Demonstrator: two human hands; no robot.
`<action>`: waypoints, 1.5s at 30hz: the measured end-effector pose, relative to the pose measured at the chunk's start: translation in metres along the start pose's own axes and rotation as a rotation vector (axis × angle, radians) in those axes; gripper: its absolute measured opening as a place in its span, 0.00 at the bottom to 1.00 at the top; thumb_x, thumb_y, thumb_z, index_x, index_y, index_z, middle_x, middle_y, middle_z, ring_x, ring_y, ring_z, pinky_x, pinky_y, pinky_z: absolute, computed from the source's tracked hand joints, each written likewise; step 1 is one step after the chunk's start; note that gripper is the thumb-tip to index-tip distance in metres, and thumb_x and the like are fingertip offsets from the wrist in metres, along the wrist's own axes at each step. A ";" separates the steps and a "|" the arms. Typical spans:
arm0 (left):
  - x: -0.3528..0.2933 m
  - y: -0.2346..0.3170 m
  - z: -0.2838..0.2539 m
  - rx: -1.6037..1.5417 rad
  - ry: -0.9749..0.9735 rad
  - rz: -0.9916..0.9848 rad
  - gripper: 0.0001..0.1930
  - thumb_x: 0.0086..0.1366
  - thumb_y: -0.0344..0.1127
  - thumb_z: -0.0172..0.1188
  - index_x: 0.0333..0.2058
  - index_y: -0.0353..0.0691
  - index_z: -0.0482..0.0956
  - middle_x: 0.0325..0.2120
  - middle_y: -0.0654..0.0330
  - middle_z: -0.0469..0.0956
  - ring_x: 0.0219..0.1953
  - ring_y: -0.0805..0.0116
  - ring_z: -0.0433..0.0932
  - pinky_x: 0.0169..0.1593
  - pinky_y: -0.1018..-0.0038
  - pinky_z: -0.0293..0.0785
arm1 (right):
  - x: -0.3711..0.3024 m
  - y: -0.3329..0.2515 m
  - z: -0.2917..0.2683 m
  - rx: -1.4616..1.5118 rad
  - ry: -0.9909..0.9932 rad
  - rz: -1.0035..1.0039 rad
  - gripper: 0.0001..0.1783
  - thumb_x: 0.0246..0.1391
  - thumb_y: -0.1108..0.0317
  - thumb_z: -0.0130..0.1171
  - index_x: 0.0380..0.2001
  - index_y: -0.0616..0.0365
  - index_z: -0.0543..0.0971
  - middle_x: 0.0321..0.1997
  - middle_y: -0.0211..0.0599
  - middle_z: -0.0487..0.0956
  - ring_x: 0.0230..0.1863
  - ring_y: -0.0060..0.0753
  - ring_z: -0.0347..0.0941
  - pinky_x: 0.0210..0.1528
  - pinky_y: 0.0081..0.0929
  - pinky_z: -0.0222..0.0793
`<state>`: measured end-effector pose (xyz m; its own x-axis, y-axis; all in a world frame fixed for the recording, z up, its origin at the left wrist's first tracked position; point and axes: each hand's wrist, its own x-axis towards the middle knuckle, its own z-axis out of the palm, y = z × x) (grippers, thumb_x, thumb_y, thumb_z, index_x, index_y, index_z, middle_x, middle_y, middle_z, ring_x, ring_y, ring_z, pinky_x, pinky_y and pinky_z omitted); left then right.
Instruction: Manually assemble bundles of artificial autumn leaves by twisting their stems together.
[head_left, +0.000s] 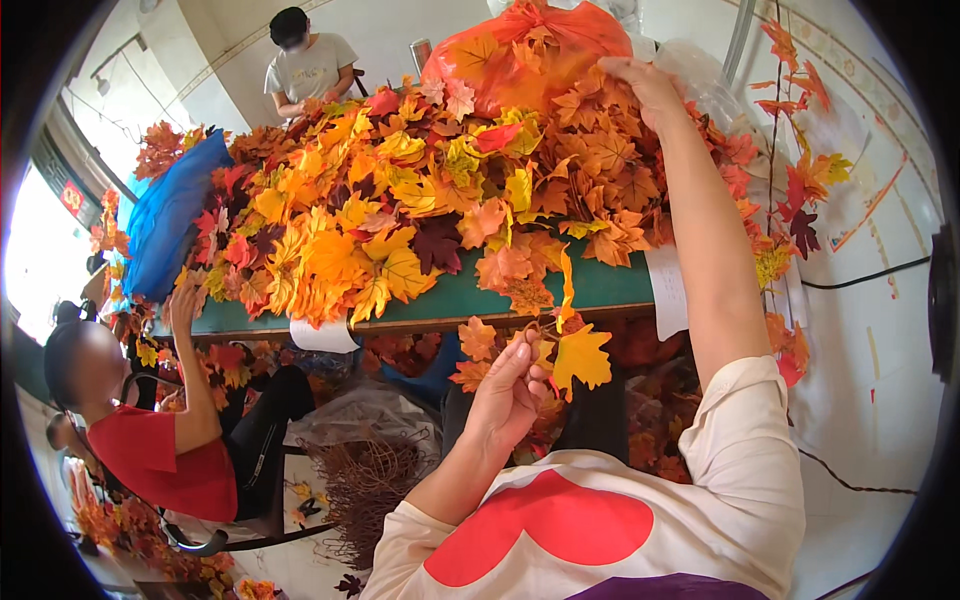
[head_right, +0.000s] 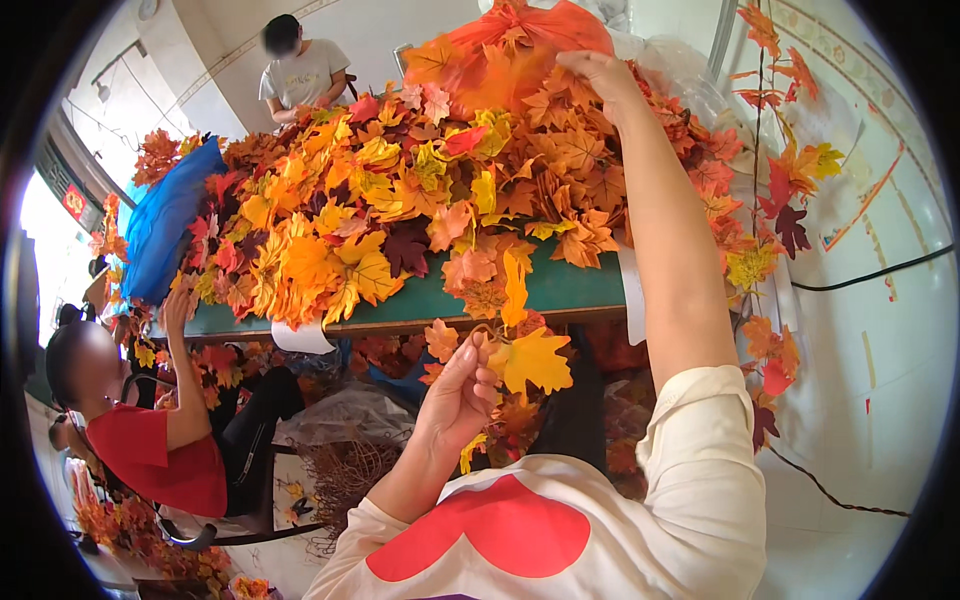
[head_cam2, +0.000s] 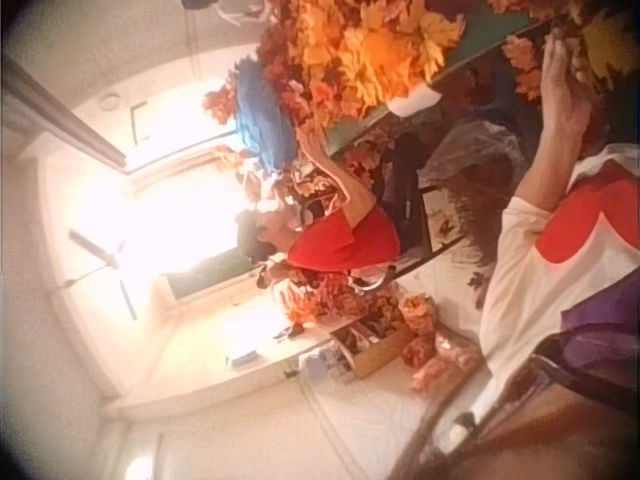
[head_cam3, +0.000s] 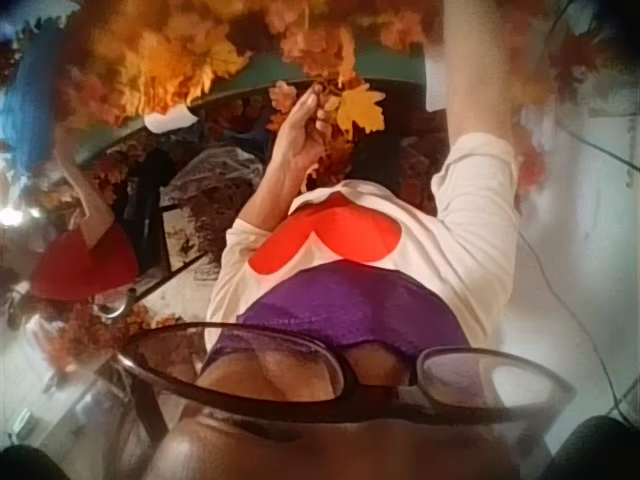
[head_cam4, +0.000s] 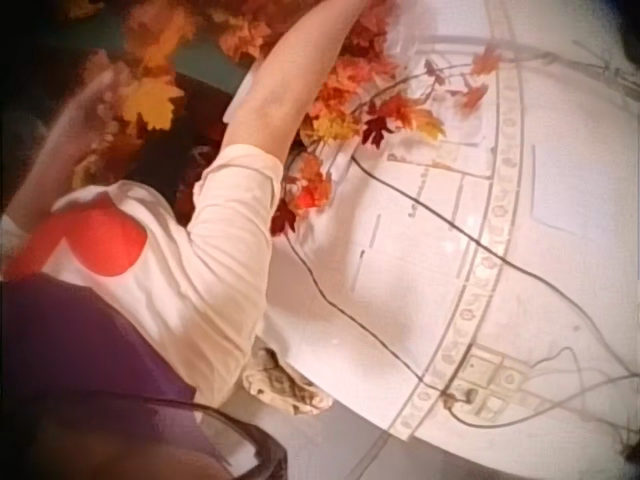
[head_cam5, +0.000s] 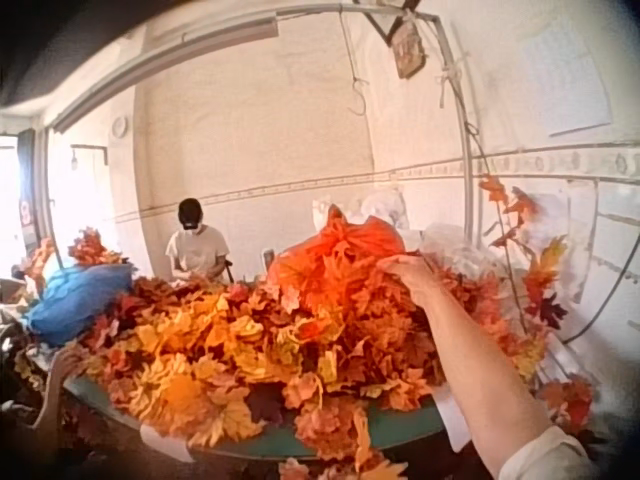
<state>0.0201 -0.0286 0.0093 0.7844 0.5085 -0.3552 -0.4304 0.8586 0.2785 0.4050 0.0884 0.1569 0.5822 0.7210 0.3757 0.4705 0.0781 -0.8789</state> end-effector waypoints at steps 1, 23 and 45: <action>0.002 0.002 0.001 -0.003 -0.019 0.013 0.11 0.60 0.33 0.53 0.42 0.46 0.72 0.28 0.70 0.74 0.25 0.79 0.70 0.25 0.87 0.68 | -0.005 -0.011 0.003 -0.040 0.076 0.005 0.14 0.47 0.60 0.59 0.36 0.55 0.79 0.38 0.27 0.77 0.44 0.25 0.70 0.50 0.21 0.59; 0.026 -0.025 0.005 0.068 -0.170 0.030 0.13 0.61 0.31 0.50 0.46 0.40 0.70 0.33 0.66 0.72 0.32 0.78 0.73 0.37 0.82 0.73 | -0.318 -0.044 -0.029 -0.220 -0.401 -0.171 0.05 0.40 0.78 0.54 0.18 0.62 0.68 0.24 0.35 0.72 0.23 0.27 0.68 0.29 0.23 0.65; 0.026 -0.028 -0.001 0.909 -0.115 0.688 0.07 0.51 0.22 0.60 0.31 0.35 0.77 0.32 0.60 0.74 0.33 0.77 0.72 0.37 0.81 0.71 | -0.341 -0.014 0.032 -0.014 -0.293 -0.053 0.08 0.41 0.79 0.60 0.29 0.65 0.77 0.27 0.38 0.77 0.28 0.22 0.73 0.31 0.18 0.69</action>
<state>0.0517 -0.0395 -0.0088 0.5643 0.8028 0.1925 -0.3389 0.0126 0.9408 0.1792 -0.1363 0.0316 0.3412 0.8845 0.3183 0.5051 0.1131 -0.8556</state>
